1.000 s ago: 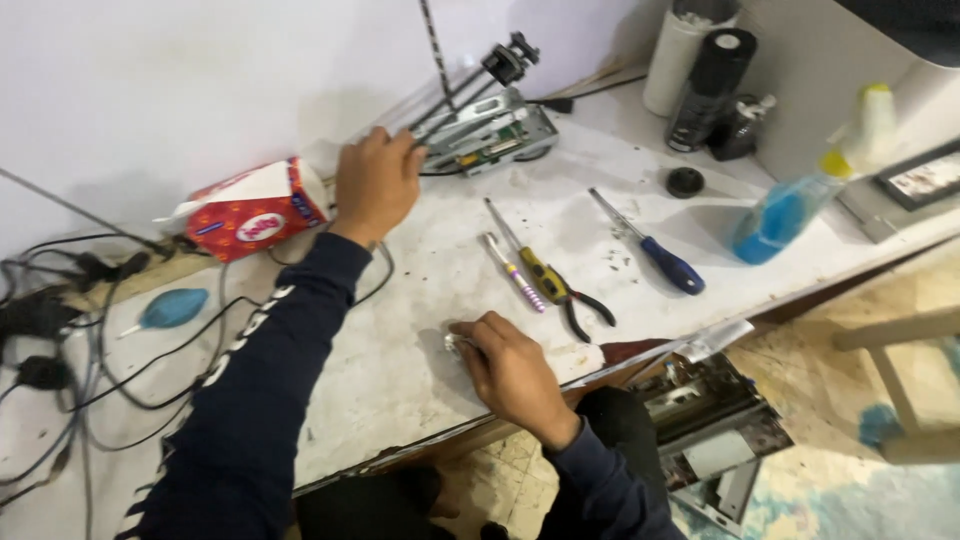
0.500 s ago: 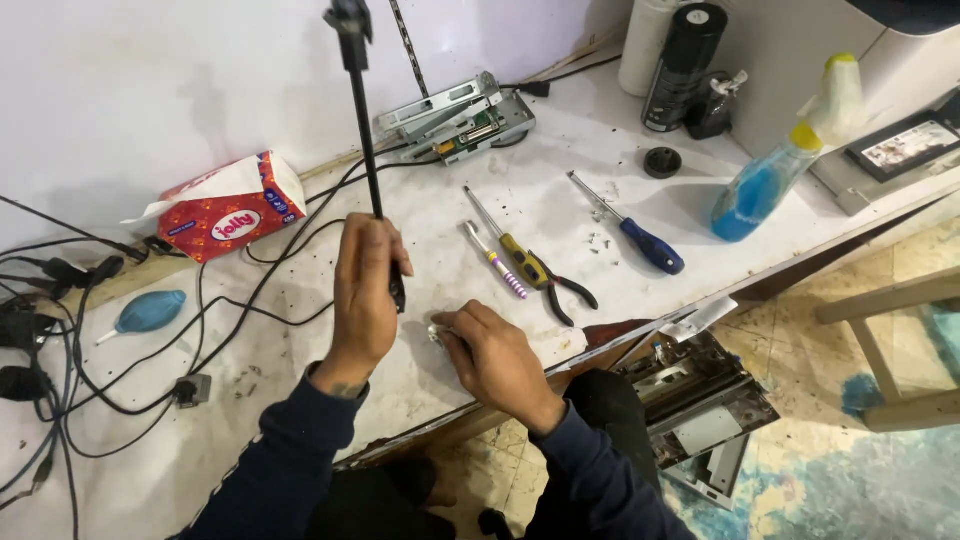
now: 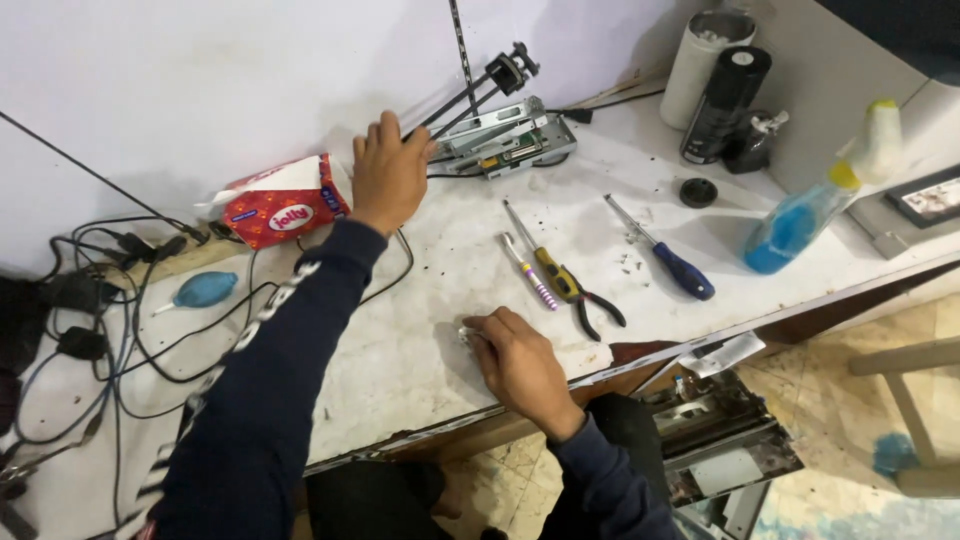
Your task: The person wipes a black metal bracket with a white cloth, then uses a toothbrush to scrub a small black cylindrical component. The person handles the bracket and the cylindrical component one at a time on a cluttered workbench.
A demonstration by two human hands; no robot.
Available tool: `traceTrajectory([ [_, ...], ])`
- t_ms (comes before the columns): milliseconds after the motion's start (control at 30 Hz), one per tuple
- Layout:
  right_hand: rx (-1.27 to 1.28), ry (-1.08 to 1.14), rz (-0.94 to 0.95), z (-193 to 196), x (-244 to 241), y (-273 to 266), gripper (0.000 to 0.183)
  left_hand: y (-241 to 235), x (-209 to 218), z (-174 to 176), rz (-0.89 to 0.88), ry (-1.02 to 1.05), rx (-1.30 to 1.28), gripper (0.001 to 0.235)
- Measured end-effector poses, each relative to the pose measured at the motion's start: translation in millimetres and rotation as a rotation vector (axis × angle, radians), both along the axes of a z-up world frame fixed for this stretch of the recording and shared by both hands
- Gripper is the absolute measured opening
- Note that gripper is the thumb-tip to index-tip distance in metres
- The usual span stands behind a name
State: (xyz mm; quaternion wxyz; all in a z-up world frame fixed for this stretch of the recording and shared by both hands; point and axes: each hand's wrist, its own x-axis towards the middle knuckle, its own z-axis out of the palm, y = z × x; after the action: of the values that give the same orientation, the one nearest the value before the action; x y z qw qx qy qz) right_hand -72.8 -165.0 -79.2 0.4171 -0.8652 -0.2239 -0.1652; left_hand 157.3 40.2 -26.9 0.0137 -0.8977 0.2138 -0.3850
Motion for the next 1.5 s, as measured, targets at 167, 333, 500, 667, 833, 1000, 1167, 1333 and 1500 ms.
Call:
traceTrajectory([
  [167,0.018,-0.012,0.002,2,0,1,0.014,-13,53,-13,-0.073,-0.032,0.1,0.029],
  [333,-0.005,0.018,0.007,-2,2,1,0.015,-20,92,-33,-0.09,-0.025,0.13,0.035],
  [500,0.066,0.017,0.055,-8,3,2,0.023,-18,115,-44,-0.149,-0.139,0.182,0.013],
  [667,0.07,-0.005,0.045,-8,4,2,0.023,-16,127,-57,-0.148,-0.094,0.189,0.014],
  [833,0.033,-0.008,0.035,-9,3,3,0.024,-17,123,-58,-0.14,-0.042,0.142,0.017],
  [1000,0.044,0.016,0.026,-6,1,4,0.024,-19,130,-58,-0.111,0.027,0.116,0.015],
  [1167,0.037,0.034,0.019,-9,2,4,0.025,-18,132,-51,-0.081,0.077,0.1,0.005],
  [1333,0.068,0.014,0.041,-5,1,3,0.026,-30,83,-10,-0.117,-0.068,-0.024,0.025],
  [1500,-0.014,0.028,-0.064,-7,1,5,0.028,-29,-39,44,-0.404,-0.171,-0.429,0.014],
])
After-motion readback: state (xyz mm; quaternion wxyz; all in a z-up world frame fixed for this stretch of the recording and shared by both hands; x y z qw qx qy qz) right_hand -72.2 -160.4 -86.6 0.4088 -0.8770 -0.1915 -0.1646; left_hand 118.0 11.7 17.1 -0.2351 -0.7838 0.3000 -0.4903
